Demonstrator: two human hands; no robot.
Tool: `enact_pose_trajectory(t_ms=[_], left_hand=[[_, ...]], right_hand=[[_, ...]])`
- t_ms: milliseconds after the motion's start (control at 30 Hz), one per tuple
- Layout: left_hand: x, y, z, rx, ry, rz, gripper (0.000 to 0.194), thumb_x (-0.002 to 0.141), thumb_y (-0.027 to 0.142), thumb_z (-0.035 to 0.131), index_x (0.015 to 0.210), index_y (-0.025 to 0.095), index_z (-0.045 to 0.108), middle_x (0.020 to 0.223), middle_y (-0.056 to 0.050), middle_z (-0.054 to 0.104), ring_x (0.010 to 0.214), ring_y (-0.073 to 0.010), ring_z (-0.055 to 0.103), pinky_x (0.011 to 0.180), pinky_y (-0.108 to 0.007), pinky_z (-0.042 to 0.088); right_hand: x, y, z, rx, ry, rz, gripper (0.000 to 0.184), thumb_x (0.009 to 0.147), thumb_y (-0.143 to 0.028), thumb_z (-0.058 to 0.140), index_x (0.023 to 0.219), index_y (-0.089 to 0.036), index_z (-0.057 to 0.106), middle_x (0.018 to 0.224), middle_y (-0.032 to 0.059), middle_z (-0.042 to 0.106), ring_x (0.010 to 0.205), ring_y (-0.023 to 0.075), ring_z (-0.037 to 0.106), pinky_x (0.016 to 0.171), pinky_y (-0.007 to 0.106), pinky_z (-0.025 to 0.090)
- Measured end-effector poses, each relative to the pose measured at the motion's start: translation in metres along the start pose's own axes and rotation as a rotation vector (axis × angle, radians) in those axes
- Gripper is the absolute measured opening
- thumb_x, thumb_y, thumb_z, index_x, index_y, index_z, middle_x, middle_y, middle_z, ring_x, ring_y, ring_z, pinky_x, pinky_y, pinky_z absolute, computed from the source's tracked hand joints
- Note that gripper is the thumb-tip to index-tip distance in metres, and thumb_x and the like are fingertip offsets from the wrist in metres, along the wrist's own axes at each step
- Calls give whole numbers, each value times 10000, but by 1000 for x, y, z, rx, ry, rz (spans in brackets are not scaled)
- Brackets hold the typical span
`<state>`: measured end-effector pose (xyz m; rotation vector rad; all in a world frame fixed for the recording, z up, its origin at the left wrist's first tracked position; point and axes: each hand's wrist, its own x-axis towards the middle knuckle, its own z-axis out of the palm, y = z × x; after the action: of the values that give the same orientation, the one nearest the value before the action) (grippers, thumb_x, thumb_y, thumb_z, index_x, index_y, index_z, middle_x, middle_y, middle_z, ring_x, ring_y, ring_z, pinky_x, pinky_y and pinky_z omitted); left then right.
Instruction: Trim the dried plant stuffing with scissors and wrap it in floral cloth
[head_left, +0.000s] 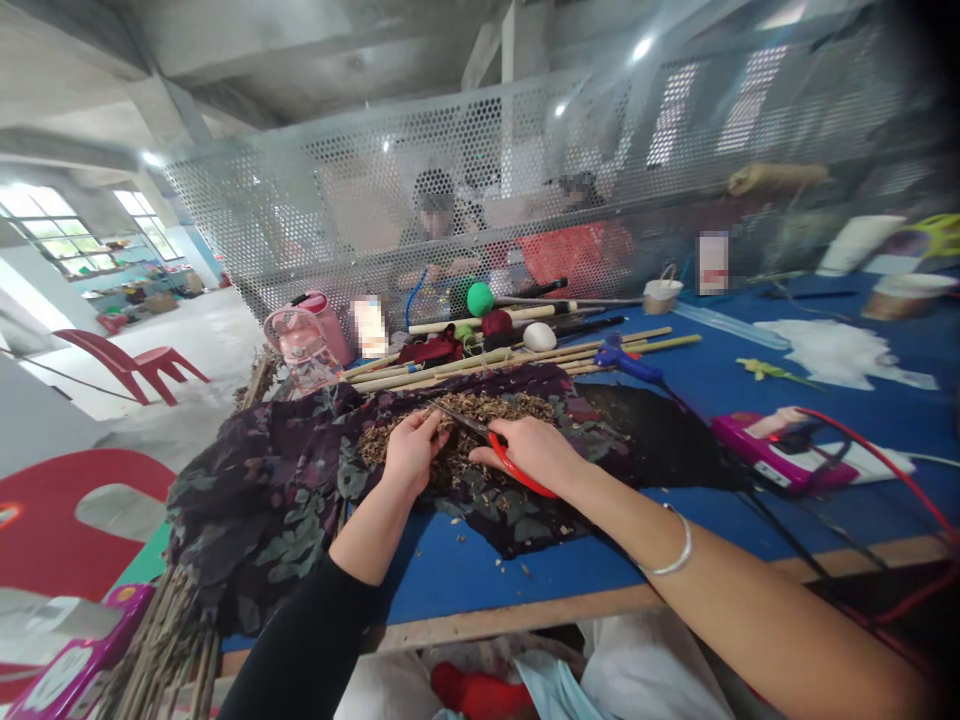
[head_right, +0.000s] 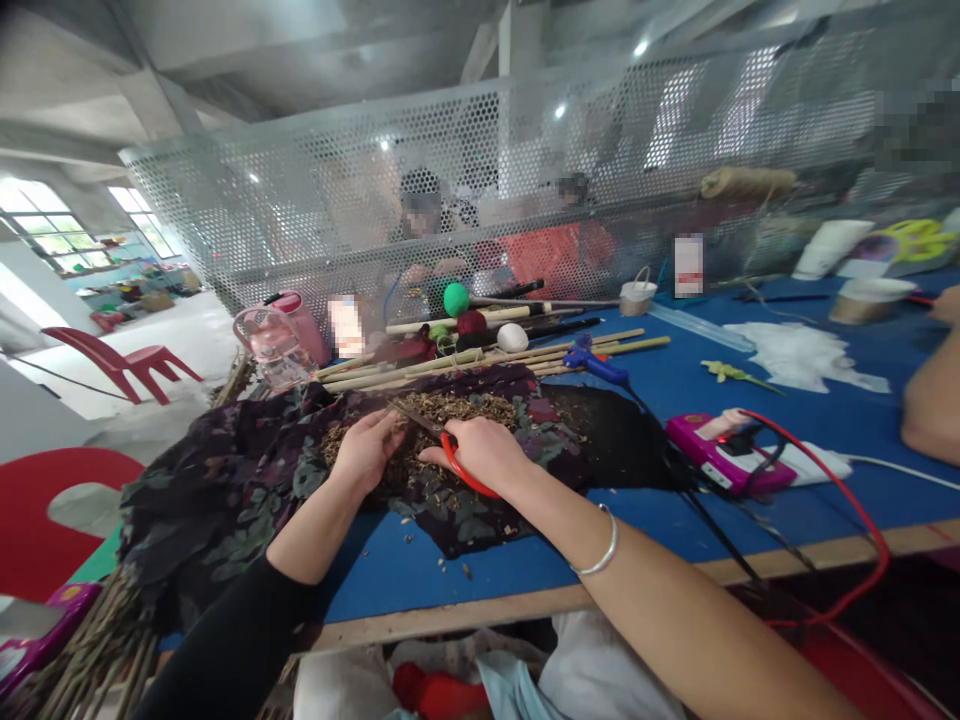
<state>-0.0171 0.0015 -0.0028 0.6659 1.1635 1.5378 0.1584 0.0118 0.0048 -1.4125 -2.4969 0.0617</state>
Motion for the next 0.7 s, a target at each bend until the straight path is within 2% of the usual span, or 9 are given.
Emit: enact_pose_trajectory(t_ms=[167,267,600,700], left_hand=[[-7,0,4,55,-100,-13,200,589,247,737,736,128,672,786,-41,653,653,-86,559,601,-197,472],[-9,-1,6,87,-133,-17,185,603,257,724,736,137,683,776,-34,655,655,-93,562,607,-205,467],[-7,-1,4,68,-89,-39,102,660,184,689,741,124,678,775,-52,665,647,-92,576,597,-197,481],[-2,3,3,-77,-29,-58,33,706,105,637,732,123,647,759,-32,645,623,-68,571,567,-166,490]], right_hand=[[-2,-5,-5,14,39,-5,593,719,-755,392,896,-212,549,751,74,685,721,242,658,561,262,386],[-2,-7,-5,17,45,4,594,723,-756,382,892,-212,547,745,76,683,735,247,658,569,268,392],[0,-3,1,35,15,10,556,756,-732,363,743,-225,590,658,63,668,658,219,644,562,259,382],[0,0,-4,38,48,6,564,764,-725,360,834,-222,607,645,58,664,656,219,643,550,253,377]])
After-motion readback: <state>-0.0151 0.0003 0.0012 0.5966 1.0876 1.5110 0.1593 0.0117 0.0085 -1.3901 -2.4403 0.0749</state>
